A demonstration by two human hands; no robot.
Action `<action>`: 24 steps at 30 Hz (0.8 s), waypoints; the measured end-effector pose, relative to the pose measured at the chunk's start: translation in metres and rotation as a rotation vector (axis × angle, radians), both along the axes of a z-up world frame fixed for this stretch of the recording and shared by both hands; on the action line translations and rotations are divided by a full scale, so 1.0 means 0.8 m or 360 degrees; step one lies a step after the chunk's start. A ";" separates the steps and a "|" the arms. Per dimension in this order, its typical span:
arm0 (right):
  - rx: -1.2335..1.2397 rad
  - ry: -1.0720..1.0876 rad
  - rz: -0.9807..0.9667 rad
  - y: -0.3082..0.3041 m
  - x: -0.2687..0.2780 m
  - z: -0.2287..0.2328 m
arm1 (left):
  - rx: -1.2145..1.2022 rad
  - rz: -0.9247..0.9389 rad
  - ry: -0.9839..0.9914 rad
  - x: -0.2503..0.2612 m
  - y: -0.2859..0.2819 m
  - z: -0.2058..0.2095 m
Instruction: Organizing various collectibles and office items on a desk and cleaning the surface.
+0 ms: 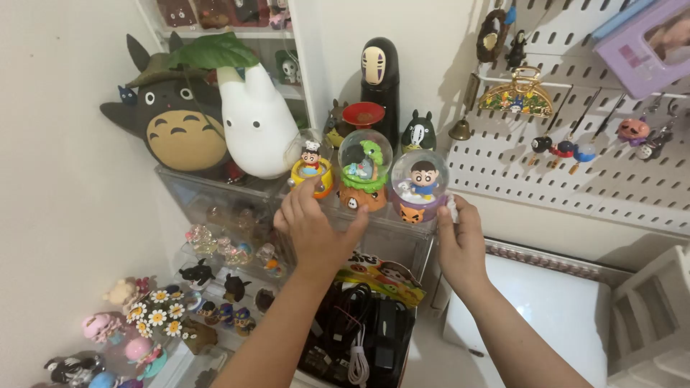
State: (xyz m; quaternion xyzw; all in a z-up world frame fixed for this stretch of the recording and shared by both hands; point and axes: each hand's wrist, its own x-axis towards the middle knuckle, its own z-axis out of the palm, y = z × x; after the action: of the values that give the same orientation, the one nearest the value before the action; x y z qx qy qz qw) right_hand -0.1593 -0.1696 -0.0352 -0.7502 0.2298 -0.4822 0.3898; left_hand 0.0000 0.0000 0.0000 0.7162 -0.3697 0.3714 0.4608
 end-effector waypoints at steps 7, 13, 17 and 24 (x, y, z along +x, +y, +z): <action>0.0146 -0.0171 0.0147 -0.019 -0.010 -0.006 | -0.0073 -0.0008 -0.0159 0.014 -0.011 0.058; 0.0210 -0.0236 0.0069 -0.036 -0.015 -0.011 | 0.0208 -0.0093 0.0061 0.056 -0.062 0.232; 0.0370 -0.0280 0.0139 -0.045 -0.015 -0.017 | 0.0641 -0.0274 0.0689 0.080 -0.124 0.286; 0.0570 -0.0157 0.0044 -0.063 -0.026 0.006 | 0.0746 -0.0278 0.0855 0.119 -0.181 0.246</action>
State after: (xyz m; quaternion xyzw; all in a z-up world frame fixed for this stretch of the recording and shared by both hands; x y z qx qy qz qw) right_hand -0.1797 -0.2201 -0.0307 -0.6473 0.2823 -0.4643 0.5346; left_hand 0.0949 -0.1448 0.1967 0.8401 -0.3703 0.0346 0.3949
